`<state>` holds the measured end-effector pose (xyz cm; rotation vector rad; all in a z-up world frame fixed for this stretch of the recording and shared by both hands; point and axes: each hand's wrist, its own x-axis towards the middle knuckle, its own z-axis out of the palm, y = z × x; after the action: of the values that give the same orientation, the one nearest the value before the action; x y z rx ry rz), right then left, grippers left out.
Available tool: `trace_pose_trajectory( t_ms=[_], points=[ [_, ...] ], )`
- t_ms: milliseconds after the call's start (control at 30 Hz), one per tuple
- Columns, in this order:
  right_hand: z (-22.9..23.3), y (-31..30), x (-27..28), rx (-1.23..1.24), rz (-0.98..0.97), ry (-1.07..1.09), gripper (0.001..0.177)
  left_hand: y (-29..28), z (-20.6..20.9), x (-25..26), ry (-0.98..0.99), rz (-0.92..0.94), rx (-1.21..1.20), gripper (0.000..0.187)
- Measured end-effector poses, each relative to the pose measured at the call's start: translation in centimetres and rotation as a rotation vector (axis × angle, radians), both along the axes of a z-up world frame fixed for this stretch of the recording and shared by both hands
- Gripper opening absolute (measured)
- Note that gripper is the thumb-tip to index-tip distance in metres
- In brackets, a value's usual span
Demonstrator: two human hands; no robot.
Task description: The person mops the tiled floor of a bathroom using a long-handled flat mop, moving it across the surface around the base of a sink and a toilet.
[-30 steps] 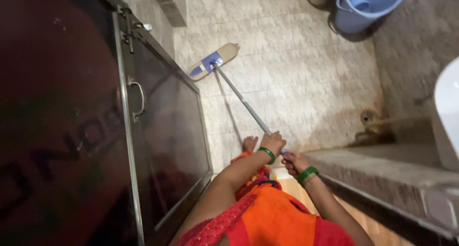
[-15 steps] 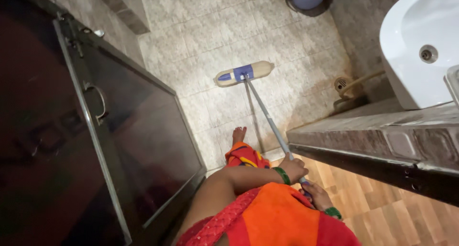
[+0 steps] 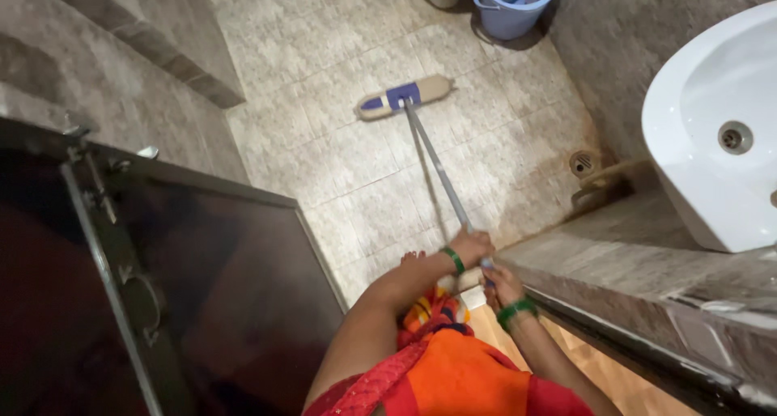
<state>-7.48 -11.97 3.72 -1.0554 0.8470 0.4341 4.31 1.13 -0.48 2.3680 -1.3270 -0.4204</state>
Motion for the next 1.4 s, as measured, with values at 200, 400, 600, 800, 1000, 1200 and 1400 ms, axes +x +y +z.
trace_pose_trajectory(
  t_ms=[200,400,600,800,1000,1200,1400],
  points=[
    [-2.5,2.6,12.4,-0.058,-0.081,0.007,0.014,1.1,0.1,12.4,-0.005,0.036,0.099,0.019],
    [-2.5,-0.7,10.5,0.035,-0.078,-0.027,0.007,-1.9,0.5,11.4,0.024,-0.038,0.117,0.024],
    [-0.8,-2.7,-0.7,0.057,-0.13,0.002,0.01,-4.5,2.5,0.9,-0.014,-0.074,0.024,0.025],
    [3.6,-5.2,-14.4,0.144,-0.132,0.093,0.01,-7.2,5.8,-12.2,0.014,-0.228,0.276,0.025],
    [7.6,-11.4,-26.8,0.166,0.256,0.069,0.032,-11.0,8.5,-24.9,0.06,-0.252,0.196,0.017],
    [8.9,-14.1,-31.3,0.083,0.442,-0.122,0.038,-11.6,14.9,-28.2,0.144,-0.376,0.276,0.022],
    [7.2,-10.0,-28.1,-0.068,0.34,-0.01,0.025,-8.4,13.4,-25.6,0.125,-0.345,0.194,0.02]
  ],
)
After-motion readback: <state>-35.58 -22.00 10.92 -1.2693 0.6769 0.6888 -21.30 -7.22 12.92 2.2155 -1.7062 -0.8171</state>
